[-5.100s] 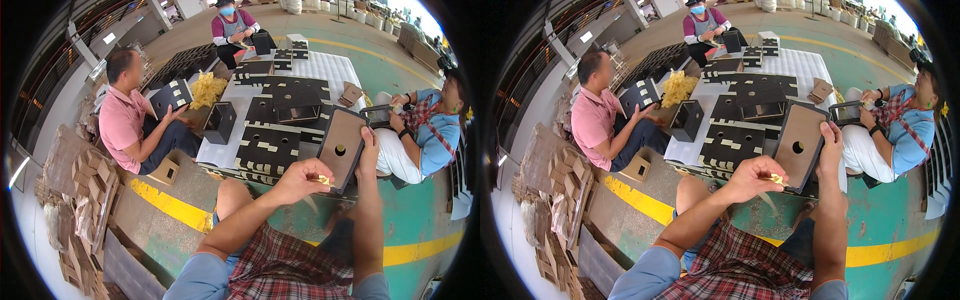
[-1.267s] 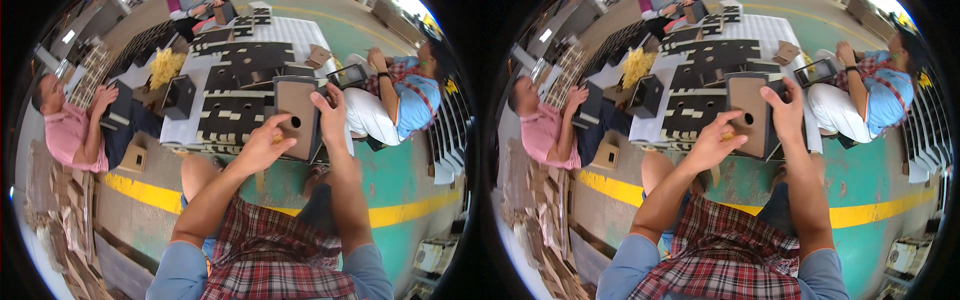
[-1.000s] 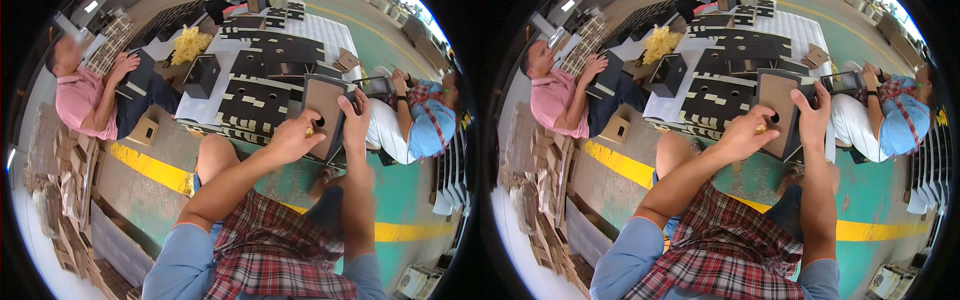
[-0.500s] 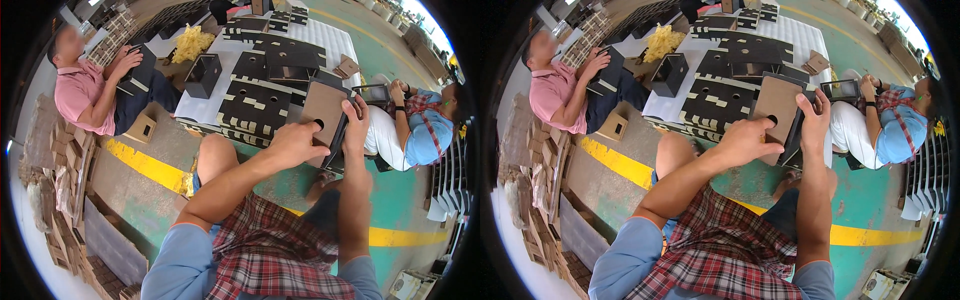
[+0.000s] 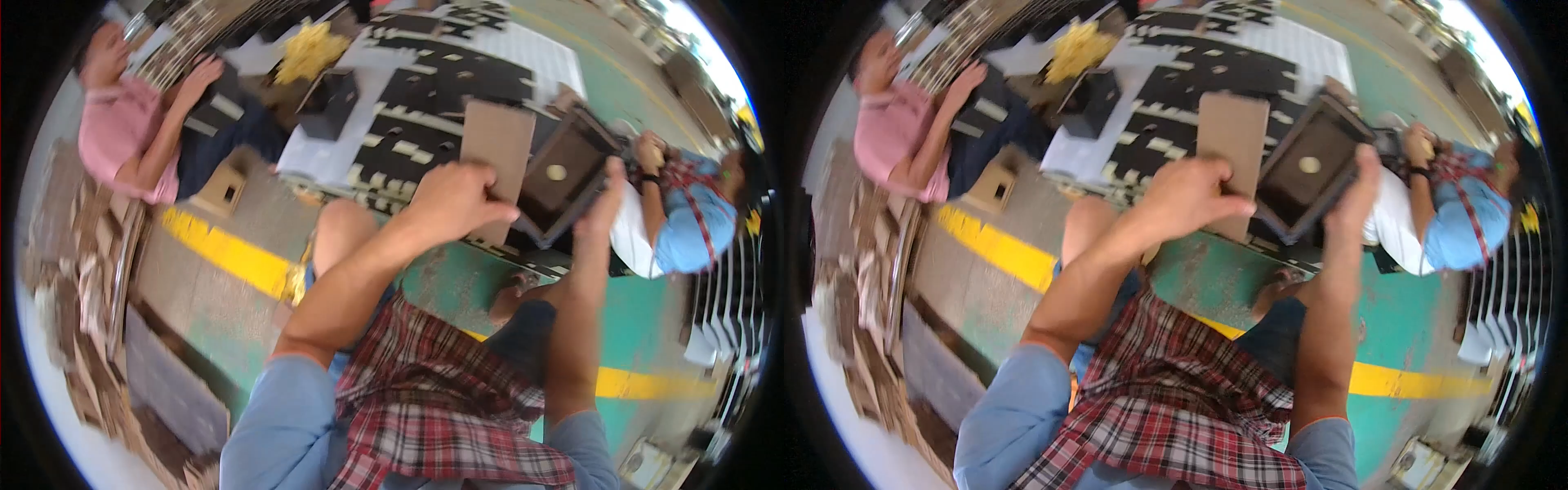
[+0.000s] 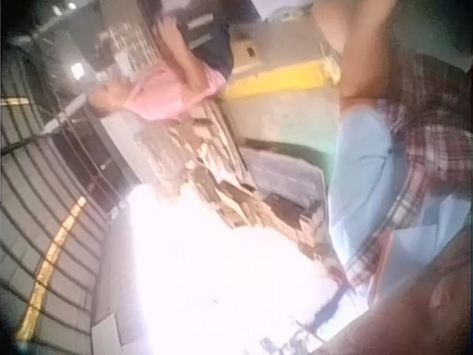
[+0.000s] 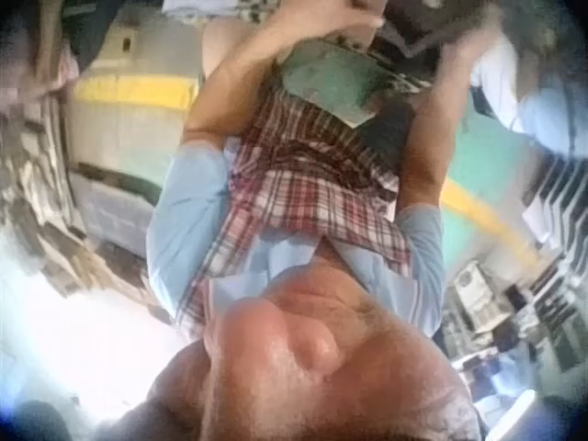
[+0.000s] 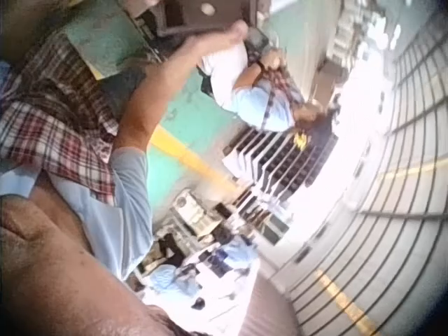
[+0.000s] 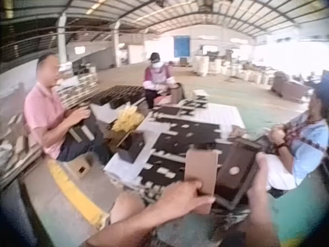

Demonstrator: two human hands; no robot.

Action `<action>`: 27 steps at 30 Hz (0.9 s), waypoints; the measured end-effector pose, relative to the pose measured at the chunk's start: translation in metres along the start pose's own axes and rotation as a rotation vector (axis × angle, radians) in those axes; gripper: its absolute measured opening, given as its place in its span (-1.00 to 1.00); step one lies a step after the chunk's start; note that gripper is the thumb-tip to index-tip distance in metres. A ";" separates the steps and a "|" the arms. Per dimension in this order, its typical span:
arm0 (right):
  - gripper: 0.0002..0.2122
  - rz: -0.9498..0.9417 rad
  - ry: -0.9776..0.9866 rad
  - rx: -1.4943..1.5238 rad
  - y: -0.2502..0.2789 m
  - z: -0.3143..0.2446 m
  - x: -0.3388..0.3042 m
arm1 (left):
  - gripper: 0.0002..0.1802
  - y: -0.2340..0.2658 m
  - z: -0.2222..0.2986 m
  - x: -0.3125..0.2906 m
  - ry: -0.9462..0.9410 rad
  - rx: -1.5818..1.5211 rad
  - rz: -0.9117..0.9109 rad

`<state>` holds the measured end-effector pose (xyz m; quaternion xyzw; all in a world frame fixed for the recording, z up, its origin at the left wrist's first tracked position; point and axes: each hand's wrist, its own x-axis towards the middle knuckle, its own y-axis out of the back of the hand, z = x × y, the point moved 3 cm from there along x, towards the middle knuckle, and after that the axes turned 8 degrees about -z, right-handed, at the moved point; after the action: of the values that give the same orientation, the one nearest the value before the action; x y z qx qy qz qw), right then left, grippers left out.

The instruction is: Assembling small black boxes by applying yellow adhesive strips to their joints and edges.

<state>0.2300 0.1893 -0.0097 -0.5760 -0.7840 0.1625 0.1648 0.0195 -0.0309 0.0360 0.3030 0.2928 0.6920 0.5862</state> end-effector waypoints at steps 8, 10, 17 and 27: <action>-0.43 -0.005 0.028 -0.005 0.026 -0.030 0.000 | -0.30 0.165 -0.080 -0.090 0.144 0.037 0.399; -0.44 0.036 -0.010 -0.018 0.018 -0.023 -0.007 | -0.32 0.185 -0.122 -0.151 0.283 0.230 0.477; -0.36 -0.229 0.038 -0.151 0.005 -0.019 -0.027 | -0.38 0.010 -0.340 -0.390 1.222 0.140 0.162; -0.38 -0.063 -0.133 -0.176 0.007 0.013 -0.025 | -0.47 -0.157 -0.406 -0.497 1.553 -0.327 -0.091</action>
<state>0.2375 0.1665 -0.0264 -0.5511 -0.8223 0.1254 0.0661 -0.1264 -0.5205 -0.3834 -0.3684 0.5246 0.7149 0.2794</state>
